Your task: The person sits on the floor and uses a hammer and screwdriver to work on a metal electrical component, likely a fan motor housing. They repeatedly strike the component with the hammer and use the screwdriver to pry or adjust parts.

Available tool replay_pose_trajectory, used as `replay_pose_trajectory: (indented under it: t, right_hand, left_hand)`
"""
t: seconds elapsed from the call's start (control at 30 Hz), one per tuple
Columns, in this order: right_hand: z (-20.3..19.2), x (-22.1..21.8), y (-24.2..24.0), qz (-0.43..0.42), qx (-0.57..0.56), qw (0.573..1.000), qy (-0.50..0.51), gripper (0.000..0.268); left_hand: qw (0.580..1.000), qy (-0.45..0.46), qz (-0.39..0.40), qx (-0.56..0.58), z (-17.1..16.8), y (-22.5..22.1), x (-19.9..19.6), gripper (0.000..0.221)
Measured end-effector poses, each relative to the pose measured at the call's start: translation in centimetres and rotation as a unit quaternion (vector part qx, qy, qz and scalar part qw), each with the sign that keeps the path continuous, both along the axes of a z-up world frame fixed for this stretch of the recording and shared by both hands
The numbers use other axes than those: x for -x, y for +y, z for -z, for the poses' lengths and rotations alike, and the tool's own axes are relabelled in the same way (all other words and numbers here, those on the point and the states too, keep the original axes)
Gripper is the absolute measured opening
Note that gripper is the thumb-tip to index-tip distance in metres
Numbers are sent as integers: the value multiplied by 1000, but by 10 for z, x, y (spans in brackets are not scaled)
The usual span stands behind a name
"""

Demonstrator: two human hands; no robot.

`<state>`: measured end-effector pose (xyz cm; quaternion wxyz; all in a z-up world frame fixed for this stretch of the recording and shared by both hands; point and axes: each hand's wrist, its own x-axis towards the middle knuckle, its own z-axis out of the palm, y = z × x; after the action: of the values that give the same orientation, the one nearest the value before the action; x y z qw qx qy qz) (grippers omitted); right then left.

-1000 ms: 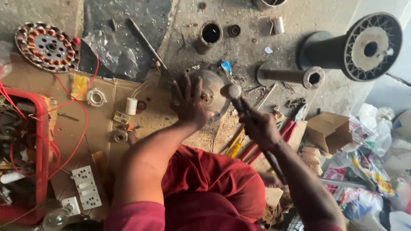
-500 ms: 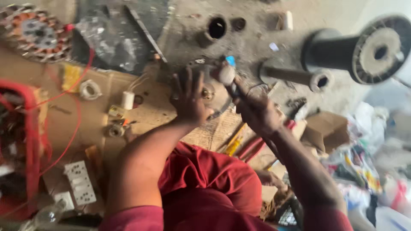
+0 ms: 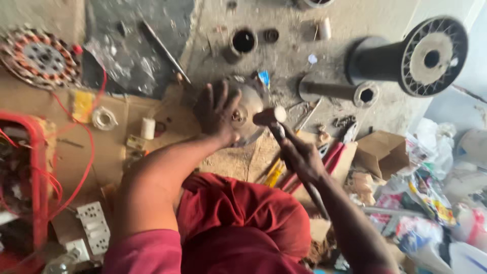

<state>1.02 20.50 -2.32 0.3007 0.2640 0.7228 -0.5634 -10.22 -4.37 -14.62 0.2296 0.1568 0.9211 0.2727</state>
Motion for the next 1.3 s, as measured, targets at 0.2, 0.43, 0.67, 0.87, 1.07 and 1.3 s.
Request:
replay_pose_trajectory:
  t: [0.2, 0.43, 0.67, 0.87, 1.07, 1.3]
  right_hand:
    - [-19, -13, -7, 35, -34, 999, 15, 56]
    - [-32, 10, -21, 0, -61, 998, 24, 56]
    - [-81, 46, 3, 83, -14, 967, 240, 30]
    - [21, 33, -33, 71, 144, 980, 120, 31]
    - [-30, 85, -21, -99, -147, 983, 46, 32]
    - [-48, 64, -48, -55, -89, 943, 317, 34]
  left_hand:
    - [988, 36, 45, -142, 1, -33, 36, 126]
    - [969, -35, -242, 40, -61, 14, -31, 150]
    - [984, 15, -175, 45, -61, 17, -21, 138]
    - [987, 50, -131, 84, -38, 15, -22, 128]
    - [993, -28, -102, 51, -64, 18, -14, 132]
    - [993, -24, -99, 62, -50, 11, -22, 132]
